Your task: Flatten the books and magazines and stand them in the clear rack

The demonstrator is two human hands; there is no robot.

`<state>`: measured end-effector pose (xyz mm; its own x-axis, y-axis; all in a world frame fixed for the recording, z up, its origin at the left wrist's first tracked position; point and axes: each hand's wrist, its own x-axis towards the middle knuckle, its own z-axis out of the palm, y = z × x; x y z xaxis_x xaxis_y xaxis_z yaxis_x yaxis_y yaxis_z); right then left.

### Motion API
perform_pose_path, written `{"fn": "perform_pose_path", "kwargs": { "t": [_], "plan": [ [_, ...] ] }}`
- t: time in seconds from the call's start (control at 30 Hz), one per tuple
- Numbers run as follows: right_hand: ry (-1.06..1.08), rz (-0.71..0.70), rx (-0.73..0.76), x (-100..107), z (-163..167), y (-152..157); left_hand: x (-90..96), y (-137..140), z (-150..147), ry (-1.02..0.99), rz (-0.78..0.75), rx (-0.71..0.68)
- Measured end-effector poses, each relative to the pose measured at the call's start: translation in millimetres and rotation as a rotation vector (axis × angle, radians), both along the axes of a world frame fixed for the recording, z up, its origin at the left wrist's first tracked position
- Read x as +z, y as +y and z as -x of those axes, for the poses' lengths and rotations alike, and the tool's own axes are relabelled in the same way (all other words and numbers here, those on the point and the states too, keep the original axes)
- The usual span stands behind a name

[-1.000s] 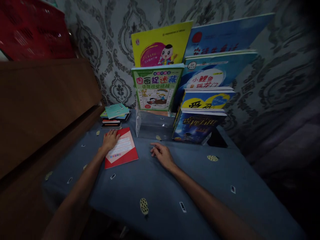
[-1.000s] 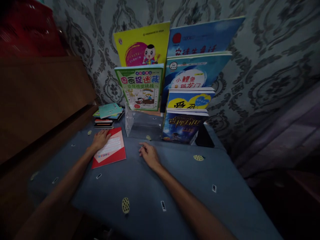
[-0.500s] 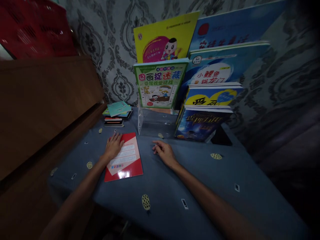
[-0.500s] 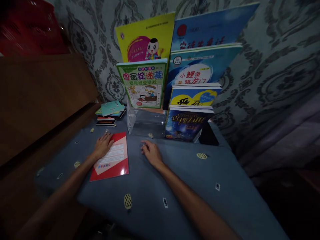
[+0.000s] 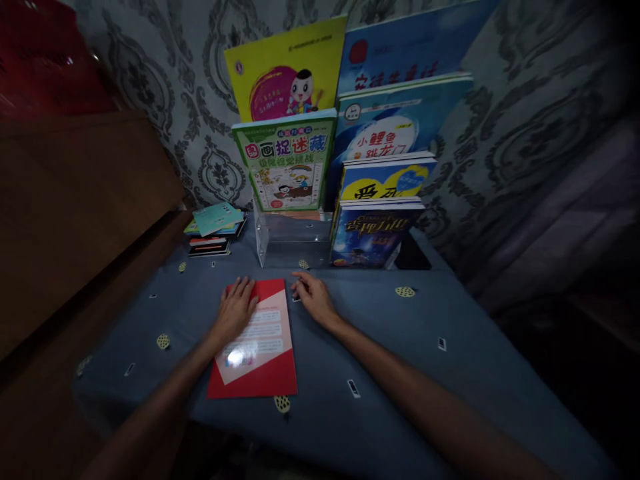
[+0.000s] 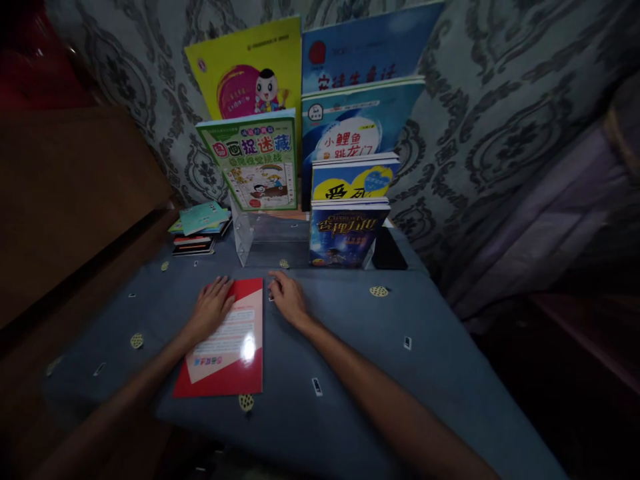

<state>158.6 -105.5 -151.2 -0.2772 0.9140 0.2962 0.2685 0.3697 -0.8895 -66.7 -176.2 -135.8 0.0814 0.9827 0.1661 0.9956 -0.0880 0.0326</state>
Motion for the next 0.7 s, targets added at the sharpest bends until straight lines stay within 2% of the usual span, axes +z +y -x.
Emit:
{"fn": "perform_pose_path", "kwargs": {
  "t": [0.13, 0.27, 0.53, 0.7],
  "plan": [
    [-0.075, -0.16, -0.097, 3, -3, -3, -1.0, 6, -26, 0.0, -0.017, -0.072],
    [-0.206, -0.267, -0.09, 5, -10, -4, -1.6, 15, -54, 0.004, -0.034, -0.082],
    [-0.492, -0.389, -0.049, 1, -34, -5, -3.8, 38, -98, -0.053, -0.062, -0.087],
    [-0.584, -0.403, 0.003, 4, -45, -12, 1.5, 42, -105, -0.076, -0.012, -0.151]
  ]
}}
